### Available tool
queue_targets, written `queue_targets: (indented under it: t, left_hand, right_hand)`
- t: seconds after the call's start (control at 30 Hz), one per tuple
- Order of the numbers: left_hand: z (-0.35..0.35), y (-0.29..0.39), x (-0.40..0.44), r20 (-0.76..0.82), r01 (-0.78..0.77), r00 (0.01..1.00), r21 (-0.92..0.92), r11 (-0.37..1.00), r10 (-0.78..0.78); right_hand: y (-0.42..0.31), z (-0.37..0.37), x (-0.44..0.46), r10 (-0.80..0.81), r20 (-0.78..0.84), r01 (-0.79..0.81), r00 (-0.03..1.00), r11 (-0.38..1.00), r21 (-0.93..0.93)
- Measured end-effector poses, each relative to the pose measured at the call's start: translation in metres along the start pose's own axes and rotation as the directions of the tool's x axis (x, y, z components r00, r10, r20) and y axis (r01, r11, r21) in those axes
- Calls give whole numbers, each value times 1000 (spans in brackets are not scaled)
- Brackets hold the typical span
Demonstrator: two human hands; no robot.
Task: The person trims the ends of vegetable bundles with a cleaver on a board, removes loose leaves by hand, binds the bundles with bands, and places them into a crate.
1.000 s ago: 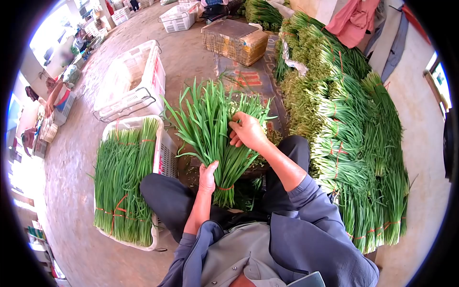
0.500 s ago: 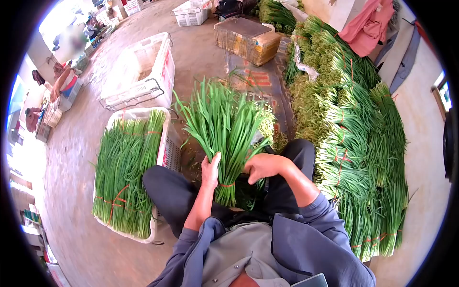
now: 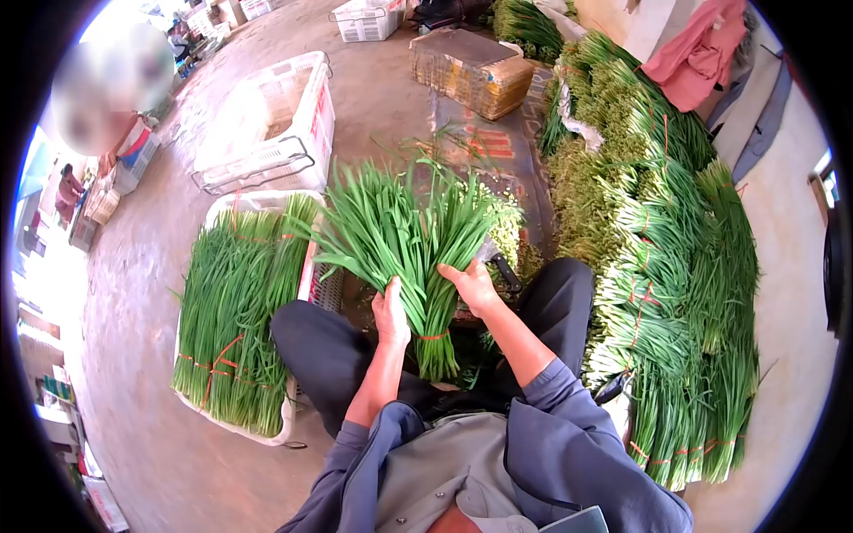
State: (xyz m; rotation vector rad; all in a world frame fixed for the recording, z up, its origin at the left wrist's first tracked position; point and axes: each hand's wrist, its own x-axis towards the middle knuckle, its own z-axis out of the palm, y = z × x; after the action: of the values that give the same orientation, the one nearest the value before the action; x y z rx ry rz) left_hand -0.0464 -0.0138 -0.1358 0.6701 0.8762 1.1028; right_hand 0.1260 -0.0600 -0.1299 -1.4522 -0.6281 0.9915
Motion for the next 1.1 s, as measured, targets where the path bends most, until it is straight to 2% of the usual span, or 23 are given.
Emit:
queue_targets:
  t: [0.07, 0.13, 0.2, 0.27, 0.3, 0.33, 0.4, 0.43, 0.5, 0.53, 0.6, 0.67, 0.73, 0.77, 0.8, 0.83, 0.87, 0.9, 0.93, 1.03, 1.07, 1.1]
  left_hand:
    - [4, 0, 0, -12, 59, 998, -34, 998, -59]
    - [5, 1, 0, 2, 63, 998, -49, 997, -63]
    - [5, 2, -1, 15, 72, 997, -47, 996, -71]
    - [4, -2, 0, 18, 62, 998, -29, 998, -61]
    - [2, -4, 0, 22, 47, 999, -12, 999, -47]
    - [1, -5, 1, 19, 47, 999, -13, 999, -47]
    - [1, -6, 2, 26, 39, 999, 66, 997, -41]
    - [1, -5, 0, 23, 30, 999, 88, 996, -32]
    - [2, -4, 0, 29, 21, 999, 106, 994, -24]
    - [2, -5, -1, 30, 13, 999, 123, 992, -16]
    - [3, -5, -4, 42, -3, 999, 145, 989, -3]
    - [5, -1, -6, 54, -21, 998, 165, 986, 12]
    - [4, -1, -8, 72, -28, 997, 235, 971, 11]
    - [4, 0, -8, 74, -30, 997, 236, 971, 12]
    - [3, -1, -7, 81, -30, 997, 225, 974, 12]
    - [2, -2, -7, 87, -29, 996, 215, 976, 10]
    - [2, -2, -5, 86, -28, 996, 213, 977, 10]
    - [1, -4, -4, 90, -28, 996, 212, 977, 9]
    - [-1, -6, -6, 95, -26, 995, 217, 976, 5]
    - [2, -8, -4, 89, -15, 996, 238, 971, -6]
    - [3, -10, -5, 97, -13, 995, 240, 971, -11]
    - [6, -8, -6, 97, -5, 995, 241, 970, -19]
  right_hand:
    - [-3, -1, 3, -23, 4, 23, 1000, 1000, -17]
    - [-3, -5, 5, -16, -52, 6, 999, 982, -190]
    - [-11, -6, 7, 2, -9, -4, 1000, 970, -243]
    - [-38, 3, -8, -217, -162, 71, 963, 780, -622]
    - [-62, 10, -16, -186, -196, -5, 963, 713, -701]
    - [-75, 14, -21, -306, -190, 54, 933, 639, -768]
    - [-87, 13, -22, -646, -74, 252, 760, 398, -882]
    - [-92, 12, -20, -646, -75, 252, 760, 398, -882]
    - [-99, 7, -14, -773, 259, 583, 579, 170, -794]
    - [-100, 8, -13, -774, 256, 581, 579, 172, -796]
    - [-97, 16, -11, -708, 368, 655, 603, 176, -735]
    - [-95, 18, -9, -688, 379, 637, 618, 156, -755]
    - [-85, 15, -1, -522, 405, 531, 750, 111, -840]
    - [-80, 11, 2, -625, 427, 624, 653, 125, -771]
    - [-86, 9, 2, -627, 427, 625, 652, 124, -771]
    - [-95, 6, 3, -427, 161, 447, 890, 743, -498]
    - [-105, 2, 4, -41, 72, 40, 997, 999, 9]
    - [-111, -6, 9, -144, -5, 143, 990, 976, 162]
    - [-122, -5, 6, -195, -93, 207, 976, 966, 153]
    - [-135, 3, -4, -228, 88, 242, 970, 947, -209]
    - [-129, 7, -6, -336, 122, 357, 934, 871, -336]
    - [-120, 6, 0, -540, 183, 537, 821, 624, -567]
